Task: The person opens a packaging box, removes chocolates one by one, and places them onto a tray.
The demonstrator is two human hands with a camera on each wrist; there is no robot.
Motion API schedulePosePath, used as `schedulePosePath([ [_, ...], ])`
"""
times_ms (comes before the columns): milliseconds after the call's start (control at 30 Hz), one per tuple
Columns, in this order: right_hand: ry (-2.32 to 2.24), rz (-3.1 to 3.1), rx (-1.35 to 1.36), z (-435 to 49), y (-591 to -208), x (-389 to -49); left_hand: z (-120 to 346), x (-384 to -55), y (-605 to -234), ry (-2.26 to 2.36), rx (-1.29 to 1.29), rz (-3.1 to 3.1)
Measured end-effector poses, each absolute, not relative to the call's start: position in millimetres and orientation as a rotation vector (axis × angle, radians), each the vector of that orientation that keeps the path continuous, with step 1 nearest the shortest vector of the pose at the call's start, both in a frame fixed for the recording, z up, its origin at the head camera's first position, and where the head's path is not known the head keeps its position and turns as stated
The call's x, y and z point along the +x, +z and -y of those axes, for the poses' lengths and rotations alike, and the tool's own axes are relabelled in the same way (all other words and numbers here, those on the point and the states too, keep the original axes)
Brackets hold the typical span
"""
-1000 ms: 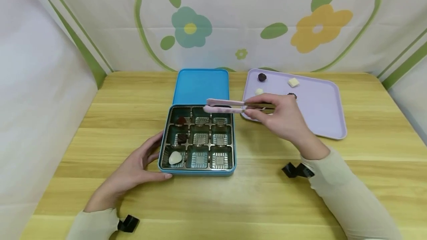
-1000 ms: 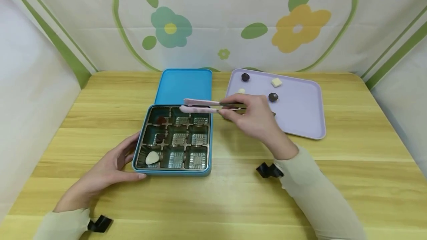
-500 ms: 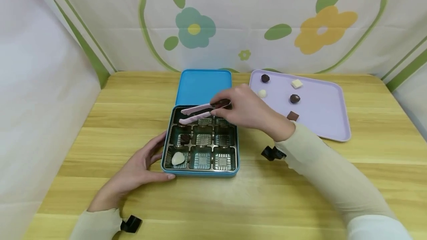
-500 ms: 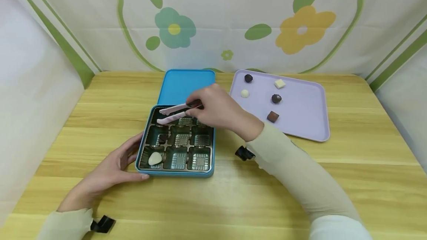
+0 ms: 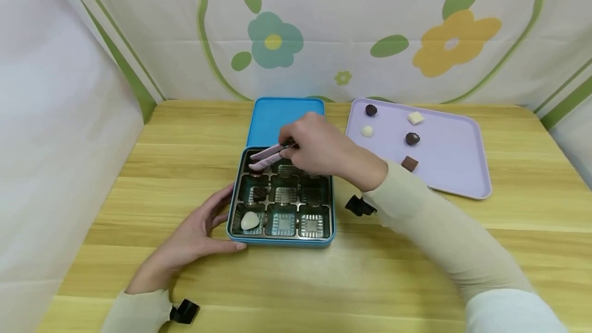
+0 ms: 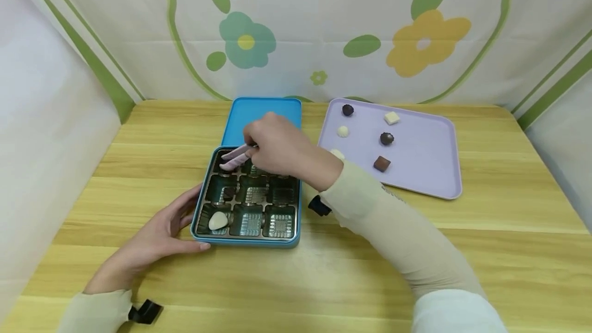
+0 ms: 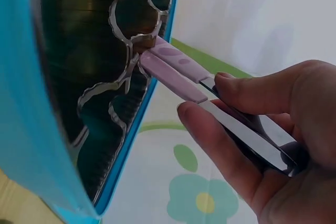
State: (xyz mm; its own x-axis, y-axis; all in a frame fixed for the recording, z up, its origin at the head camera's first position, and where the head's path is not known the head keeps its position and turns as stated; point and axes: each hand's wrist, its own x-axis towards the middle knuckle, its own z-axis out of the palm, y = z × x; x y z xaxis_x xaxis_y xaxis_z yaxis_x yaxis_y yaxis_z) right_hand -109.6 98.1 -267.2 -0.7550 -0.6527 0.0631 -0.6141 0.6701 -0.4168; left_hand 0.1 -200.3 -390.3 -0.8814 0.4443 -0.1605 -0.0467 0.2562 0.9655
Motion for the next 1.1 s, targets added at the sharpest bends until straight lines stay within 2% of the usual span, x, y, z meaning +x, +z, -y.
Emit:
schedulePosePath([
  [200, -0.893, -2.851, -0.936, -120.0, -267.3, -99.1, 204.7, -2.6, -388.5, 1.651, 0.373, -2.139],
  [600, -1.550, -2.679, -0.376, -164.0, -291.2, -69.0, 216.4, 8.9, -387.8, 1.659, 0.412, -2.182],
  [1100, -2.099, -2.502, -0.062, -233.0, -284.8, -61.7, 217.6, 13.2, -382.5, 1.676, 0.410, -2.150],
])
